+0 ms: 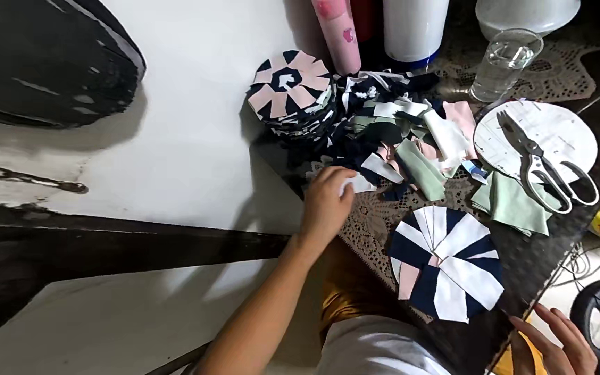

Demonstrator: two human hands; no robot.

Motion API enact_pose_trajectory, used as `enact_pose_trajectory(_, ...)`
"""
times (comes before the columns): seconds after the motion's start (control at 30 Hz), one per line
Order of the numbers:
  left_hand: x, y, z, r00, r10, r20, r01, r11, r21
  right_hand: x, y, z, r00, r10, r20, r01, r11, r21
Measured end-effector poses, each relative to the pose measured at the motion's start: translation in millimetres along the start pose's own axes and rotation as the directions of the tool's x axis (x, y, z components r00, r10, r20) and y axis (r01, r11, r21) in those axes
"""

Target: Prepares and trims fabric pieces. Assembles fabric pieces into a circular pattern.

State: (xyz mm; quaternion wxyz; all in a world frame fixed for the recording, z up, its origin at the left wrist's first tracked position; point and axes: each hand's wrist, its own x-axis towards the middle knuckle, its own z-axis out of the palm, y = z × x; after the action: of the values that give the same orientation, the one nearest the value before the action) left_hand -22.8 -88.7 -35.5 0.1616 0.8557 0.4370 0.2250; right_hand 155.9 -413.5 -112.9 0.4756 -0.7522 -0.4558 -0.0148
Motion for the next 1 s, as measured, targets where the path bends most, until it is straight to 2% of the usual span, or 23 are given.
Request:
enact_pose_trajectory(0.07,4.7,-13.4,-7.6,0.998,-0.049,-0.034,0.05,0.999,0.021,1.0,-0.7,2.2,1.0,-0.009,0.004,0.009,1.0,0.001)
enact_pose_trajectory(0.23,21.9,-2.4,3.7,0.999,0.031,0.017,-0.031,0.999,-0.011,6.6,-5.8,9.3,0.999,-0.054,0.005,0.053,0.998,0.012)
enact_pose_trajectory(0.43,51.1,12.0,22.0,0.994,-0.055,0.098,0.054,0.998,0.007,8.1,-11.7,7.0,0.998,-0.064,0.005,0.064,0.998,-0.01)
enact_pose_trajectory(0.6,61.3,14.6,14.7,0.973,-0.131,0.19,0.14,0.99,-0.035,4.6,-8.6,8.0,0.998,-0.061,-0.005,0.061,0.998,-0.01)
enact_pose_trajectory(0.67,59.5,11.3,8.2,0.973,-0.128,0.19,0.143,0.988,-0.066,5.8,-8.0,8.6,0.998,-0.067,-0.001,0.067,0.998,-0.012)
enact_pose_trajectory(0.77,50.0,5.3,-4.9,0.969,-0.144,0.201,0.146,0.989,0.003,9.9,-10.6,9.9,0.997,-0.072,-0.003,0.072,0.997,-0.005)
enact_pose_trajectory(0.93,29.5,-2.3,-16.0,0.907,-0.227,0.355,0.2,0.974,0.111,13.6,-10.6,11.8,0.997,-0.077,0.006,0.077,0.997,0.001)
enact_pose_trajectory(1.0,32.0,3.0,-20.2,0.907,-0.217,0.361,0.185,0.975,0.12,16.7,-13.1,13.7,0.995,-0.097,0.016,0.097,0.995,-0.024)
